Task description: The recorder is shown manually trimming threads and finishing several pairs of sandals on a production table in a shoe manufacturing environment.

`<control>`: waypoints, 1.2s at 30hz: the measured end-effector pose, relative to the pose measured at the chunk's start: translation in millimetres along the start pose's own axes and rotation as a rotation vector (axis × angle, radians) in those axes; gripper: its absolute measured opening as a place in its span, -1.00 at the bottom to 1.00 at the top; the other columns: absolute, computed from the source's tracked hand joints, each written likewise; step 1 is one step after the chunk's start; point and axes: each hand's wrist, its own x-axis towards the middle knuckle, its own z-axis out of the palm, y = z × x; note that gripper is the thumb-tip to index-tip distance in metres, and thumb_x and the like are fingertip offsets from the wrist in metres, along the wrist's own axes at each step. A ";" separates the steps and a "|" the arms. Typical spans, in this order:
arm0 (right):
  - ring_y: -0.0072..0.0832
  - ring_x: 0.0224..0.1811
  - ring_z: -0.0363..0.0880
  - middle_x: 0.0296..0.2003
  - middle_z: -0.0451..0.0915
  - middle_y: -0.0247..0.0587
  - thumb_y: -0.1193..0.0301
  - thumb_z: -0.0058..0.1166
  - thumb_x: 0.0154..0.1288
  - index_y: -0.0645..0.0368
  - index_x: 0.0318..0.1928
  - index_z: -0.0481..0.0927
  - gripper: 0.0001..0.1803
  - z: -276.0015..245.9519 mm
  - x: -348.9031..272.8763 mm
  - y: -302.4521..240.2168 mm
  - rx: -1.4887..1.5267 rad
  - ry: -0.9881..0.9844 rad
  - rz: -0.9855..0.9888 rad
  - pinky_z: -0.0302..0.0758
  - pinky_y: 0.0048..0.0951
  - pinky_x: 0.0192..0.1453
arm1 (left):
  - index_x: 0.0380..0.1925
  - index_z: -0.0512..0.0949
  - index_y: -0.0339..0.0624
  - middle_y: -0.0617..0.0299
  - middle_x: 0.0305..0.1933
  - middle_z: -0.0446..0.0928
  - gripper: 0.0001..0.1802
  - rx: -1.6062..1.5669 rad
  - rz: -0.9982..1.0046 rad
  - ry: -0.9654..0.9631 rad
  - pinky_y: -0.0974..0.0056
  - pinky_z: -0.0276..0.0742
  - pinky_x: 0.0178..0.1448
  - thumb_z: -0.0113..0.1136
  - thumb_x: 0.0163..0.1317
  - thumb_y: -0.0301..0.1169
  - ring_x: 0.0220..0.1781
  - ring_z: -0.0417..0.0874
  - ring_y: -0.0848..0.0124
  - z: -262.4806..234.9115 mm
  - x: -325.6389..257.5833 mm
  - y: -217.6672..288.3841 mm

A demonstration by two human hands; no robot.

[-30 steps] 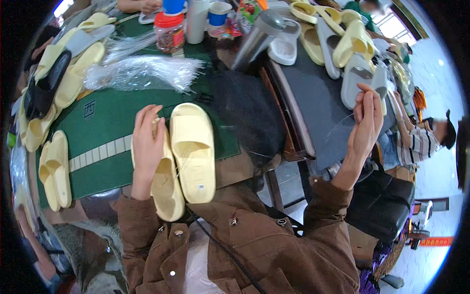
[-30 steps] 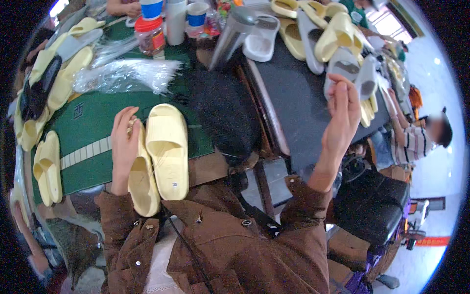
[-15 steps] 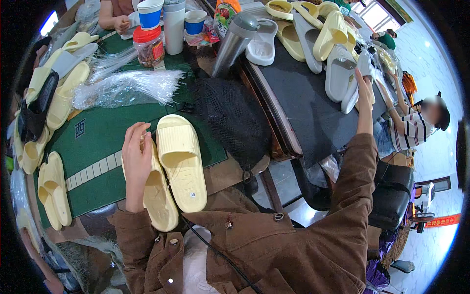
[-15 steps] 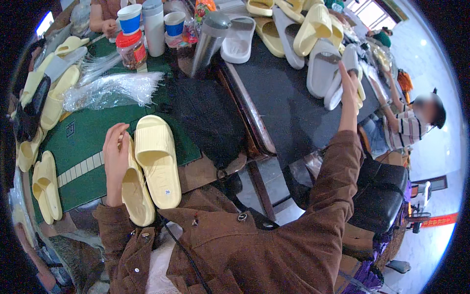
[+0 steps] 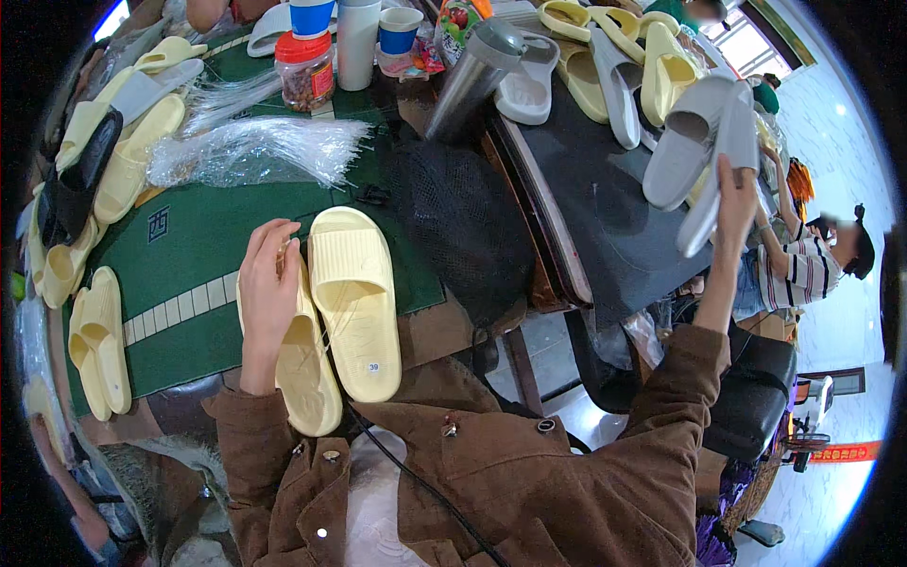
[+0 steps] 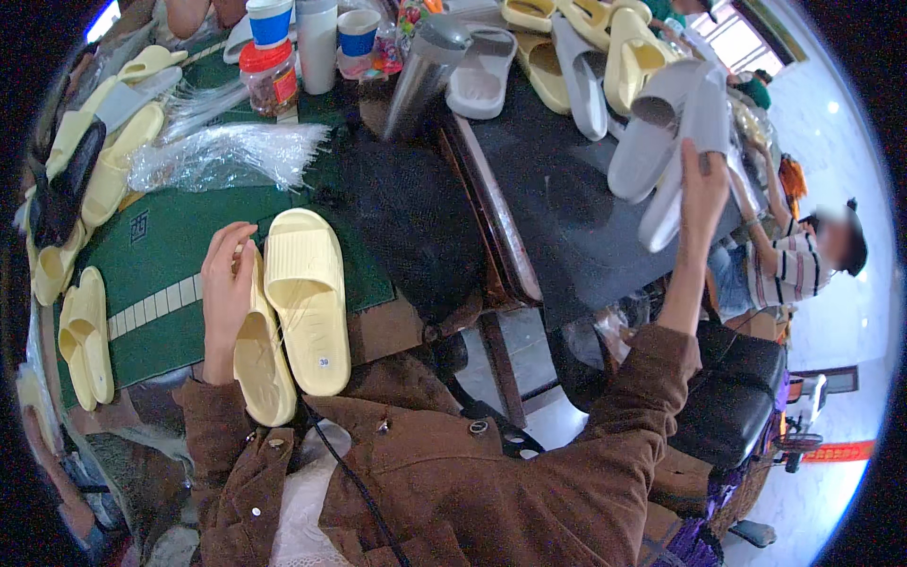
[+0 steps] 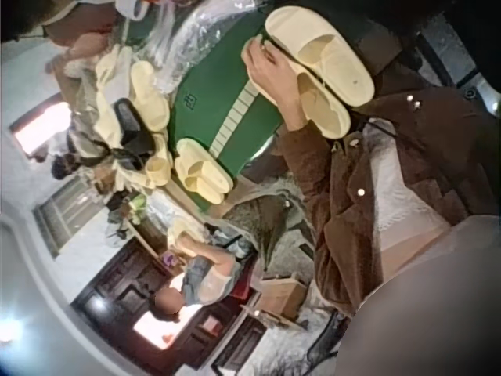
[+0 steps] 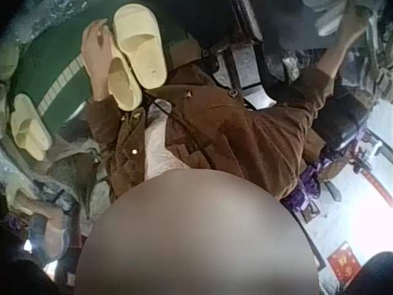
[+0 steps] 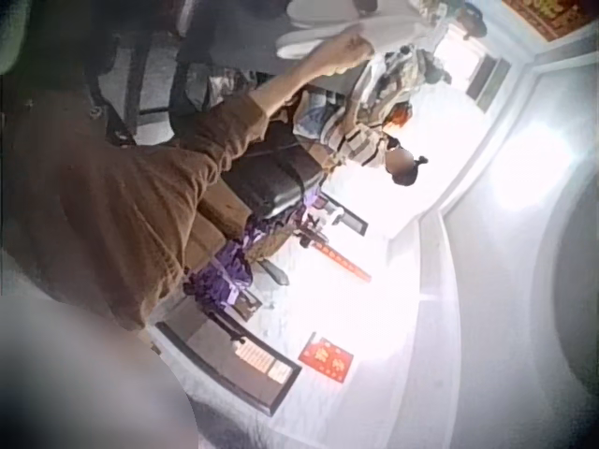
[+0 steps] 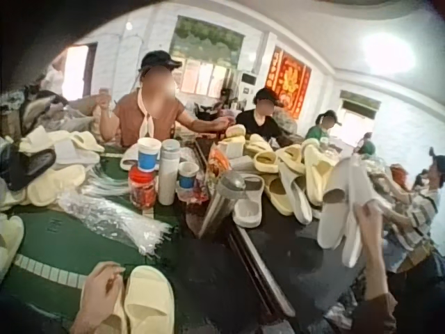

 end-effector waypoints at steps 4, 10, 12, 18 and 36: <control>-0.68 -0.32 0.43 -0.31 0.59 -0.30 0.19 0.17 0.31 0.31 -0.01 0.57 -0.57 -21.0 -16.0 -47.8 0.243 0.084 -0.001 0.38 -0.57 -0.22 | -0.08 0.54 -0.29 0.09 0.02 0.51 -0.79 -0.051 0.004 -0.006 0.32 0.52 -0.18 0.02 0.32 -0.51 -0.27 0.60 0.32 -0.4 -0.5 -0.8; -0.60 -0.18 0.48 -0.16 0.59 -0.21 0.25 0.11 0.34 0.32 0.16 0.47 -0.50 -35.1 -36.5 -92.4 0.295 0.006 0.167 0.37 -0.62 -0.08 | -0.08 0.54 -0.28 0.09 0.02 0.51 -0.78 -0.037 0.019 0.017 0.31 0.52 -0.18 0.02 0.32 -0.51 -0.26 0.60 0.31 0.7 -0.5 -3.1; -0.61 -0.17 0.47 -0.15 0.58 -0.19 0.24 0.11 0.33 0.32 0.17 0.47 -0.50 -34.1 -42.3 -99.3 0.263 -0.005 0.173 0.37 -0.61 -0.07 | -0.08 0.54 -0.28 0.09 0.02 0.51 -0.78 -0.001 0.038 0.033 0.31 0.52 -0.18 0.02 0.32 -0.51 -0.26 0.60 0.30 0.7 -0.3 -3.7; -0.68 -0.29 0.47 -0.24 0.60 -0.28 0.21 0.13 0.34 0.31 0.10 0.53 -0.53 -19.1 -41.9 -80.9 0.108 -0.161 0.099 0.37 -0.66 -0.20 | -0.09 0.54 -0.27 0.09 0.02 0.51 -0.78 -0.012 0.011 0.021 0.30 0.52 -0.15 0.03 0.30 -0.53 -0.21 0.62 0.28 -0.3 -1.2 -0.7; 0.08 0.08 0.40 0.03 0.41 0.20 0.37 -0.06 0.33 0.31 -0.02 0.50 -0.69 93.9 14.1 31.3 -0.354 -0.303 -0.374 0.36 -0.17 0.12 | -0.07 0.58 -0.25 0.02 -0.02 0.50 -0.65 0.131 0.185 -0.024 0.16 0.48 0.08 0.14 0.10 -0.67 0.01 0.55 0.09 -53.7 -96.6 52.2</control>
